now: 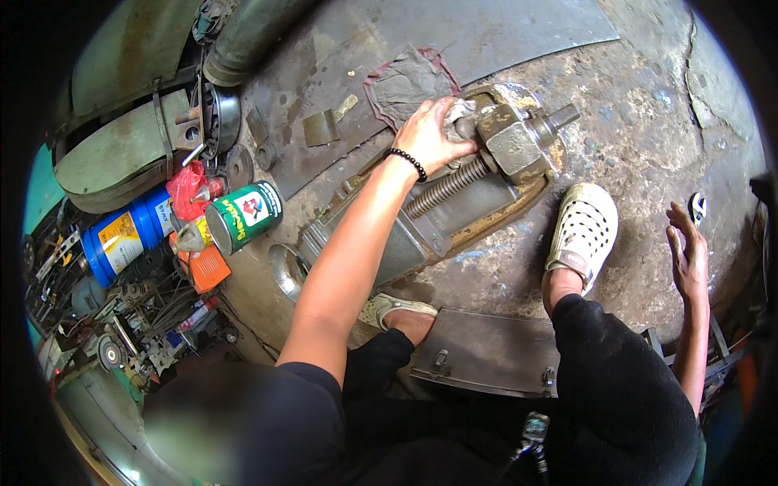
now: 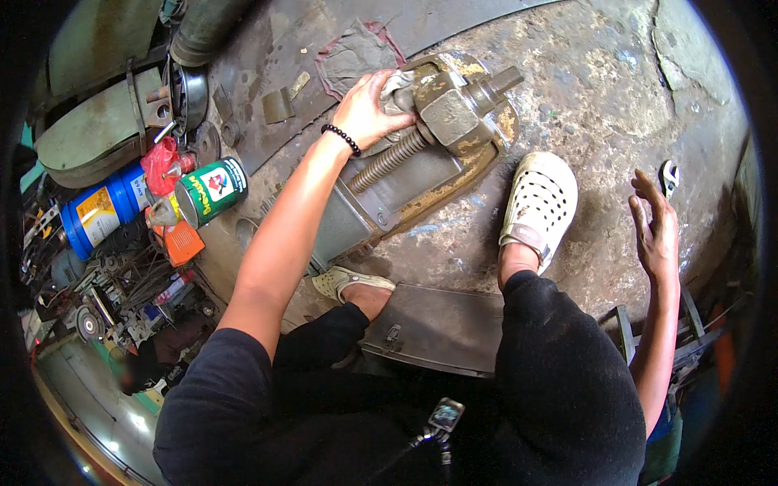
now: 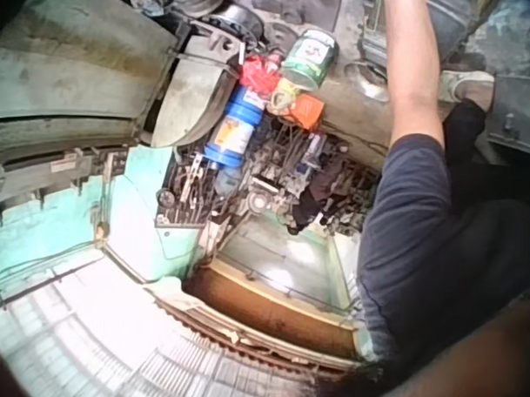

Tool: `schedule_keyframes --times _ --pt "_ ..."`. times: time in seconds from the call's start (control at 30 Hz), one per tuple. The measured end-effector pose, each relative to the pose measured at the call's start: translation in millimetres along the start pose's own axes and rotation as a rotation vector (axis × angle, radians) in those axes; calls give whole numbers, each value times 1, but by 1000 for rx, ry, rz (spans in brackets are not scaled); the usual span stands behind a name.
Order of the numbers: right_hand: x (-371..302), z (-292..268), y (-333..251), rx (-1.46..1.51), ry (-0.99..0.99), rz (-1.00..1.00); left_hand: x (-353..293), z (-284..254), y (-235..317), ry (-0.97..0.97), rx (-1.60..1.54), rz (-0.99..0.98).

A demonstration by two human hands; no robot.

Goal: The person scrubs a metal part clamped in a bench vise with a small abrasive block, then wipes the part and the vise jaws with a rag. The person repeats scrubbing and wiping on different sections of the metal part.

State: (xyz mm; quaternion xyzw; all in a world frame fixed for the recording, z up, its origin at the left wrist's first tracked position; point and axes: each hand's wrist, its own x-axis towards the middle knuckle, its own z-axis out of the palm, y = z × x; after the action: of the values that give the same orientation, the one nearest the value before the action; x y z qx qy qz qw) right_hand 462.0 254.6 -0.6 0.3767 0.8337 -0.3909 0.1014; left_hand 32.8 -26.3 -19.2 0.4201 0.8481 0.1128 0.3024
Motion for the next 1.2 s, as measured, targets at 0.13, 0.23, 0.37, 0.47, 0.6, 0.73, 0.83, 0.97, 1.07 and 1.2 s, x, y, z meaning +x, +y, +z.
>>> schedule_keyframes --times 0.13,0.23,0.37,0.47,0.6,0.73,0.83,0.97,1.07,1.2 --pt "-3 -1 6 16 -2 13 11 -11 3 -168 78 -74" --pt "-4 1 6 -44 -40 48 20 -12 2 -249 74 -67" --pt "-2 1 2 -68 -60 16 34 -9 -3 -392 -46 -87" --pt "-2 -2 0 -45 -74 48 41 -5 -6 -444 -93 -170" --pt "-5 -5 0 -58 -90 57 41 3 -10 -343 -125 -250" --pt "-7 -2 -4 -66 -99 58 38 8 -12 -280 -189 -307" --pt "-7 0 -7 -86 -88 55 38 10 -10 -247 -258 -313" --pt "-7 0 -8 -57 -75 54 36 -2 -13 -60 -205 -379" --pt "-8 -1 -7 -75 -65 52 29 -26 -27 411 -194 -415" --pt "-8 -5 -6 -108 -70 96 9 -45 -37 374 -359 -242"
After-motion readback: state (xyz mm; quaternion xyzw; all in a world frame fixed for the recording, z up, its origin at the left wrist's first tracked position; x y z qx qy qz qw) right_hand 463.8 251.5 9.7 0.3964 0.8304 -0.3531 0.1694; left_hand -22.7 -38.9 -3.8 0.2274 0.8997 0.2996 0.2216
